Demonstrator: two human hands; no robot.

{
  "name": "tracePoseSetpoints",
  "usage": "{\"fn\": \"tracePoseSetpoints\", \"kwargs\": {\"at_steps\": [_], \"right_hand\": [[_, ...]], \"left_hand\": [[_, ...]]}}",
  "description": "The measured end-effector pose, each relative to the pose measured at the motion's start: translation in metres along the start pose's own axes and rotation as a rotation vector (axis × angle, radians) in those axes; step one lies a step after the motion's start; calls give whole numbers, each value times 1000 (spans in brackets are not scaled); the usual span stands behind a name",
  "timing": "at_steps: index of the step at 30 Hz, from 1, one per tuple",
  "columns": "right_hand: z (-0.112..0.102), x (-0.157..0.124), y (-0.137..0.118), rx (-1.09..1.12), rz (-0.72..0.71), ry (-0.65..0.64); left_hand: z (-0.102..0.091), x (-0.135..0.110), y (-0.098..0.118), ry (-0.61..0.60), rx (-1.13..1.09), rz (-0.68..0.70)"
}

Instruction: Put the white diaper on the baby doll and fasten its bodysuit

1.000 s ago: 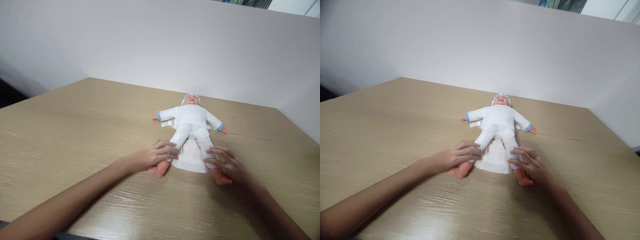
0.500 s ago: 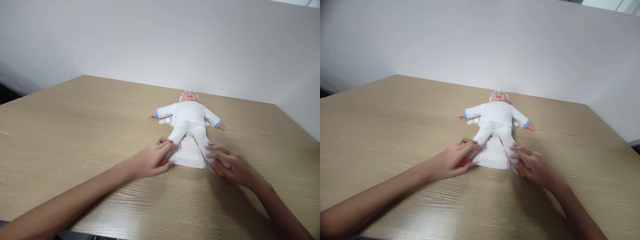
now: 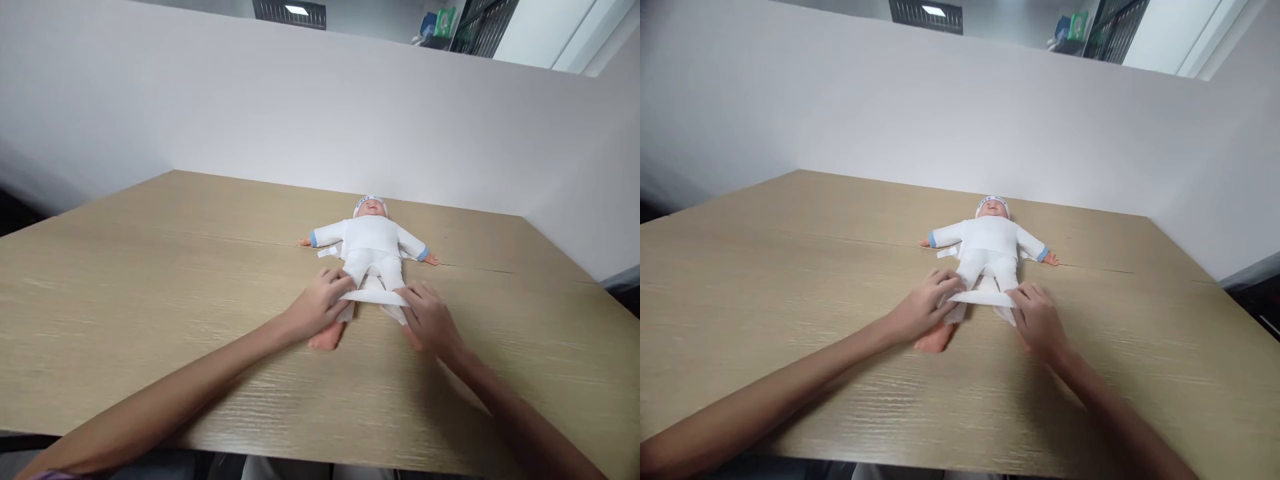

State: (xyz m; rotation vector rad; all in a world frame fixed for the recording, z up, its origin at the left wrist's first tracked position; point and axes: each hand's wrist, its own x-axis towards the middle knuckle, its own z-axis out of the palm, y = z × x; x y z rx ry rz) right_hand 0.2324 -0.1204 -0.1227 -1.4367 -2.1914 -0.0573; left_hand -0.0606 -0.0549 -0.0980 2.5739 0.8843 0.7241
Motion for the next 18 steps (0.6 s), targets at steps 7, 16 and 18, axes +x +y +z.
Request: {"fn": "tracePoseSetpoints", "kwargs": {"at_steps": [7,16,18], "right_hand": [[-4,77,18,341,44,170],[33,149,61,706,450,36],[32,141,64,743,459,-8]], "left_hand": [[-18,71,-29,148,-325,-163],[5,129,-70,143,-629,-441],[7,119,-69,99,-686,-467]]}}
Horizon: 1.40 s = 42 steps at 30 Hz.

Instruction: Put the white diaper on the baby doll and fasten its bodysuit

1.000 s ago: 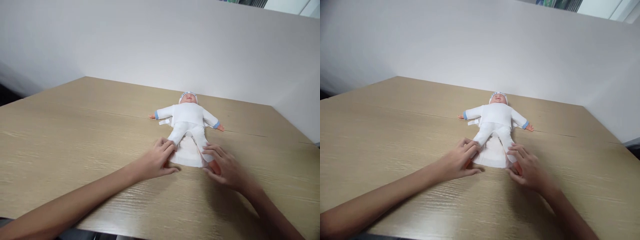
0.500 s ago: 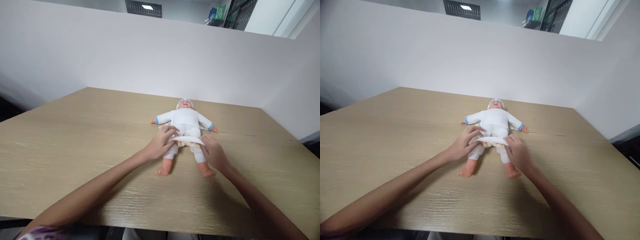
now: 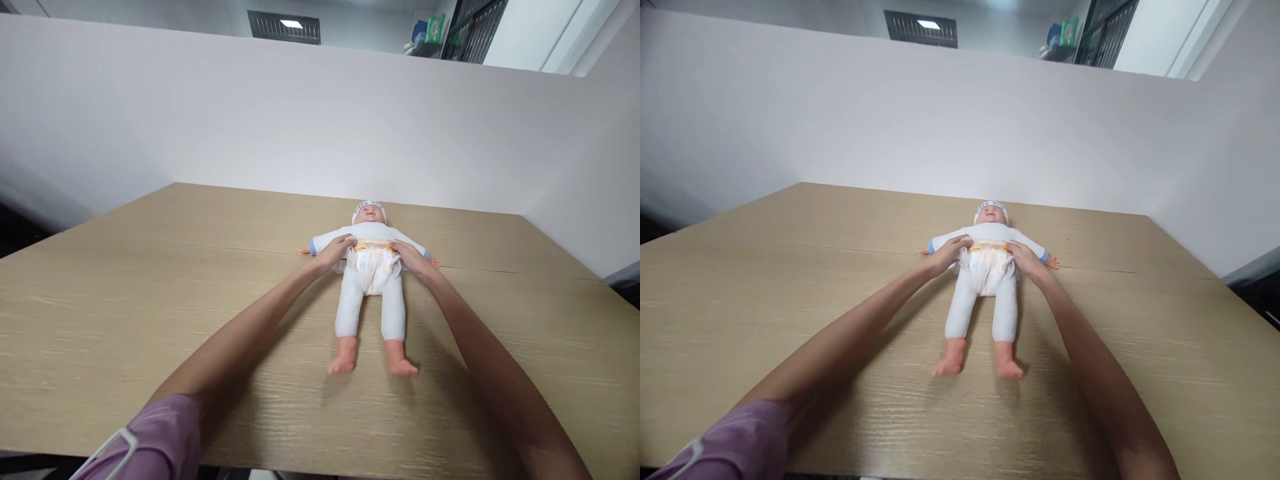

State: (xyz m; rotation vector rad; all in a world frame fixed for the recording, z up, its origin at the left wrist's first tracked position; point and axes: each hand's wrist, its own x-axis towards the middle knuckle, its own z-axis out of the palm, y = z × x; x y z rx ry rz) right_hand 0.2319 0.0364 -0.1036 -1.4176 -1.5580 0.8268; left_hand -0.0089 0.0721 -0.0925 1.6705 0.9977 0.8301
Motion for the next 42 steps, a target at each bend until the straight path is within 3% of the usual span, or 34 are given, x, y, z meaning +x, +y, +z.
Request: {"fn": "tracePoseSetpoints", "kwargs": {"at_steps": [4,7,10,13,17,19,21,23,26,36,42], "right_hand": [[-15,-25,-1,31,32,-89],[-27,-39,-3,69,35,-111],[-33,-54,2,6,-25,124],[-35,-77,17,-206,-77,332],[-32,-106,44,-493,-114,317],[-28,-112,55,-525,-109,319],[-25,-113,64,-526,-78,331],[-23,-110,70,-531,-42,346],[-21,-106,74,-538,13,368],[-27,-102,73,-571,220,390],[-31,-98,68,-545,270,384]], "left_hand": [[-8,-22,-4,-107,-54,-72],[-17,-26,-5,-101,-48,-82],[-27,-20,-2,8,-12,-50],[-30,-18,10,107,34,12],[-7,-30,40,143,318,295],[15,-38,53,67,503,487],[39,-42,60,-31,645,576],[58,-43,59,-75,772,561],[71,-42,52,-36,882,511],[73,-38,40,35,928,494],[74,-37,39,44,923,496]]}}
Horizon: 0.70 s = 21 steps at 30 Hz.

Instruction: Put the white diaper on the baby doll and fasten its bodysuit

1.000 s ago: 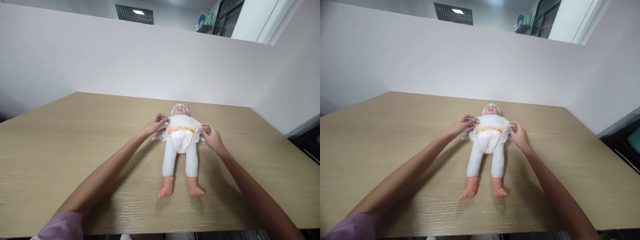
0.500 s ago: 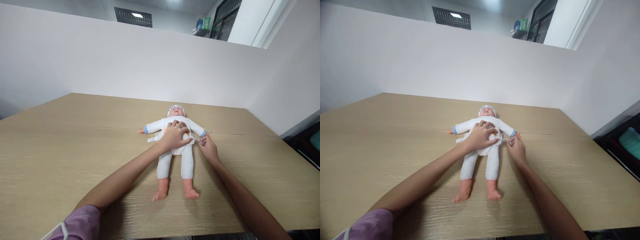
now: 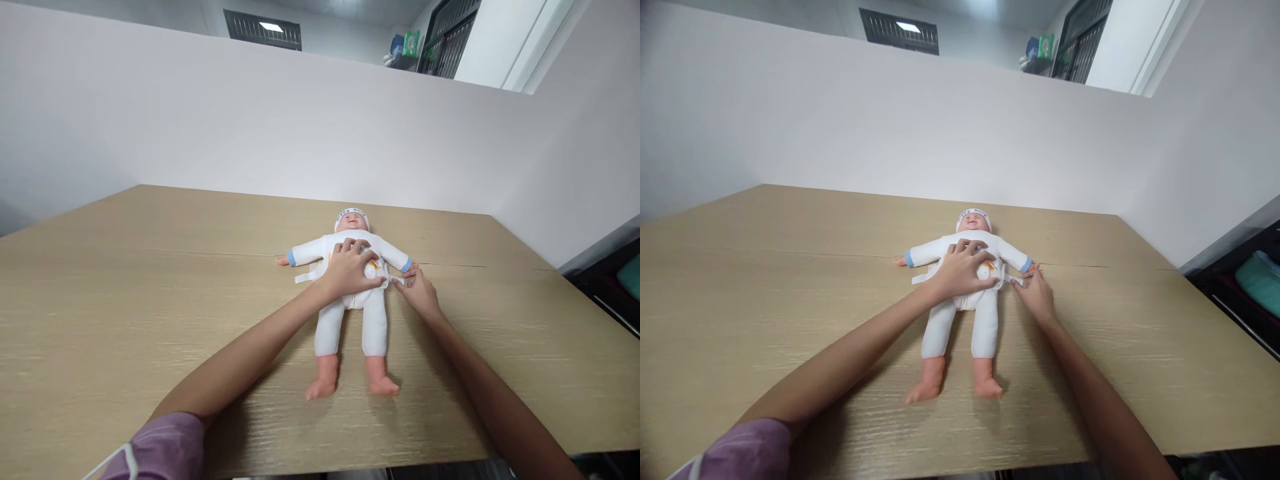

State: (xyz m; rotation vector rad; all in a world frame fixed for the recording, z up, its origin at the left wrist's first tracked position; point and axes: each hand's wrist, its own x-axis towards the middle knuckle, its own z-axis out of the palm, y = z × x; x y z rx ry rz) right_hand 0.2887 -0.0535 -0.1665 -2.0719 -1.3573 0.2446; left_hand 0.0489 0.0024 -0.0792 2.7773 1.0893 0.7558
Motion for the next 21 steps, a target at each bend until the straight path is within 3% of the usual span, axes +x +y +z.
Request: {"fn": "tracePoseSetpoints", "kwargs": {"at_steps": [8,14,17,21], "right_hand": [[-4,-2,-4,147,-45,-124],[-24,0,-9,380,-140,-184],[-31,4,-26,447,-194,-201],[-20,15,-62,473,-293,-259]], "left_hand": [[2,0,0,1,10,3],[-2,-1,2,1,8,-21],[-3,0,4,-19,7,-31],[-1,0,3,-27,21,-29]]}}
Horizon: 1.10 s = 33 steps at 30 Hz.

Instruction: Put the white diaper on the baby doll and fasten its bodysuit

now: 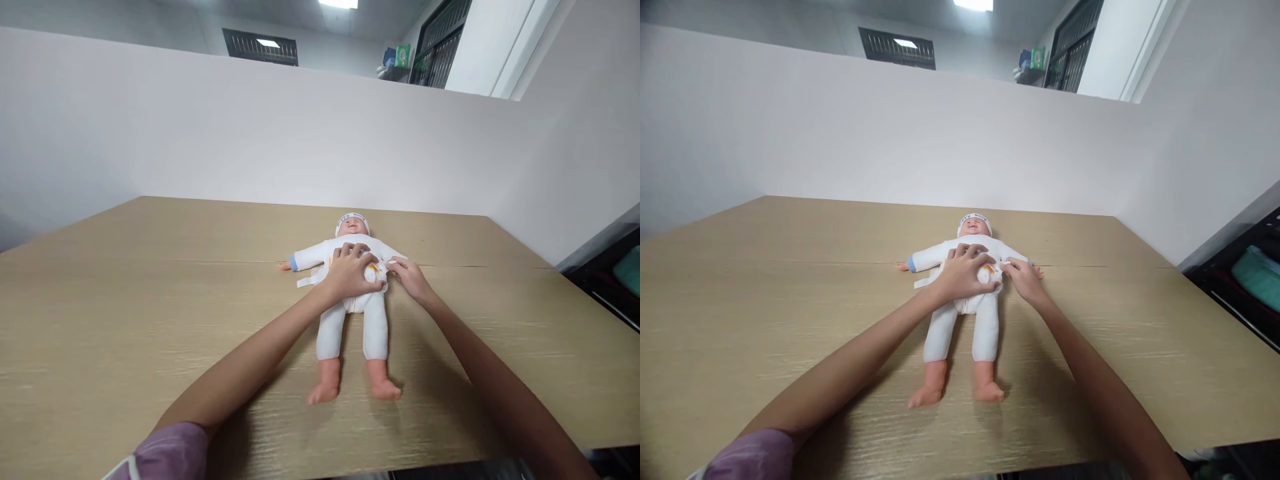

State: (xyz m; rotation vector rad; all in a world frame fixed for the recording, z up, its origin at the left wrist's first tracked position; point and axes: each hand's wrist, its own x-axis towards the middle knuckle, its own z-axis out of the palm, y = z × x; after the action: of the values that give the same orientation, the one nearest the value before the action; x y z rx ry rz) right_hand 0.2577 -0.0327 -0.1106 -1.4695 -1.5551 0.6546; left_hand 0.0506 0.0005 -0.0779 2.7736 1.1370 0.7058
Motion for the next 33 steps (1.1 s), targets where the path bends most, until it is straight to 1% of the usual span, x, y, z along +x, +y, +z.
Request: {"fn": "tracePoseSetpoints", "kwargs": {"at_steps": [3,5,9,12,21,28,33], "right_hand": [[19,15,-13,-28,-53,-34],[26,17,-18,-57,-88,-32],[27,4,-21,-100,-176,33],[24,-4,-15,-97,-214,69],[15,-9,17,-49,-212,161],[22,-15,21,0,-217,161],[27,-12,21,52,-158,158]], "left_hand": [[3,0,-2,2,17,-3],[5,0,-4,3,17,-10],[6,0,-4,8,-1,-3],[6,0,-4,14,-14,-6],[5,0,-4,4,-47,-9],[3,0,-2,-2,-39,-16],[5,1,-2,11,-46,-11]]}}
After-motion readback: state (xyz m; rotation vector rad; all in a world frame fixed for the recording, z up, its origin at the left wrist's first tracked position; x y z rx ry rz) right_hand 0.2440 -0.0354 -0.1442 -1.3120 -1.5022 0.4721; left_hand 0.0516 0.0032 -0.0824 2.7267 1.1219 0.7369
